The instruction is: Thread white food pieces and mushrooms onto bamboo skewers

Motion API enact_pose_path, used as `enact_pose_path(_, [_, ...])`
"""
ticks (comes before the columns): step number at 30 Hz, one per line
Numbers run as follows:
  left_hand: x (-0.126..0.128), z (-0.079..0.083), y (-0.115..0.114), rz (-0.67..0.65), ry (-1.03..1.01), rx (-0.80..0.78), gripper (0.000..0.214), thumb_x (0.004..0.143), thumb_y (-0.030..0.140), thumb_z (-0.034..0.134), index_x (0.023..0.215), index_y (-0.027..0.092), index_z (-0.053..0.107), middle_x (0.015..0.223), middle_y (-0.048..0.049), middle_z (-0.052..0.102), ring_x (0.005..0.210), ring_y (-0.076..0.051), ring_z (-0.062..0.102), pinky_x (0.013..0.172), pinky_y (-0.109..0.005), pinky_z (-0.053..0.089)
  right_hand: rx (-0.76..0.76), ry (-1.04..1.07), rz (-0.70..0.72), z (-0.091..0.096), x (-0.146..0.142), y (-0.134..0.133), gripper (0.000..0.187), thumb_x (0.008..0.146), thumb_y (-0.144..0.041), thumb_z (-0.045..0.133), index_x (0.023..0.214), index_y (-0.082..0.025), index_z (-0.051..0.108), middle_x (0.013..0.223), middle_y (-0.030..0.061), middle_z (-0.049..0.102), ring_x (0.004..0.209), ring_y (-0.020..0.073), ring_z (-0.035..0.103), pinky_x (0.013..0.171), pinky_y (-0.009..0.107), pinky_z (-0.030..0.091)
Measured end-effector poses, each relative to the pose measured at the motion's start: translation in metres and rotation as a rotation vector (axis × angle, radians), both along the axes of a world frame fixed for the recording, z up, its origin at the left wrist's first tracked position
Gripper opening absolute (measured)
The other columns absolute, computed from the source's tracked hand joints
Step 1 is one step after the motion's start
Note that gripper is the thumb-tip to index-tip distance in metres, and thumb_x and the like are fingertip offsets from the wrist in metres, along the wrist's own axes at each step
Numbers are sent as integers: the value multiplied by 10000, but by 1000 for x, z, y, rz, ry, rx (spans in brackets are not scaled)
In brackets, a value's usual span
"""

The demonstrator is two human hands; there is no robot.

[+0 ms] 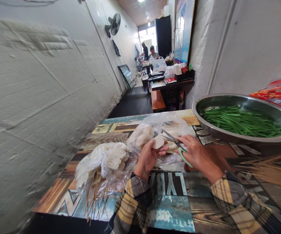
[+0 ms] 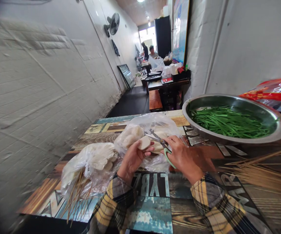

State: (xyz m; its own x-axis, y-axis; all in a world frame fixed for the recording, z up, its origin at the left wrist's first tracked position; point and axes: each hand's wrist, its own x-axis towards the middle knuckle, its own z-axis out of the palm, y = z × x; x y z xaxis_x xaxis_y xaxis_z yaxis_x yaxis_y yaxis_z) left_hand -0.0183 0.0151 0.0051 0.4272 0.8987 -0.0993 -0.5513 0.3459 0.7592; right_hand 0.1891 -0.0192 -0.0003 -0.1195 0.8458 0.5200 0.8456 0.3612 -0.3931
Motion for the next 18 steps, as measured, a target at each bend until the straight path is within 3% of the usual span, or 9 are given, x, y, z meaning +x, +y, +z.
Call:
enact_pose_path(6, [-2,1,2,90,-9,-42,402,922,459,505,1052,102,638,845,-120,728,625,-153,657,513,-220,456,-9,59,24,-5,1,3,369,789,-234,676,1157,-211,653,1091,105,633,996,268,609,853,418,532])
enact_pose_path(11, [1,1,3,233,-50,-146,174,872,286,602,950,137,643,768,-25,699,507,-78,547,462,-184,418,-10,63,30,-2,-2,0,370,786,-231,677,1155,-201,656,1090,107,638,994,269,613,877,421,524])
enact_pose_path(15, [3,0,4,207,-72,-69,183,772,237,693,911,125,651,789,-27,692,576,-106,618,464,-184,440,-10,88,35,-7,1,4,382,780,-244,685,1159,-204,654,1086,105,634,1001,269,609,858,414,538])
enact_pose_path(18, [3,-1,3,181,-73,-7,245,687,185,762,896,127,649,860,-38,701,746,-160,690,642,-222,531,-14,93,40,-11,4,7,388,783,-255,690,1167,-221,649,1086,91,628,995,263,607,833,411,548])
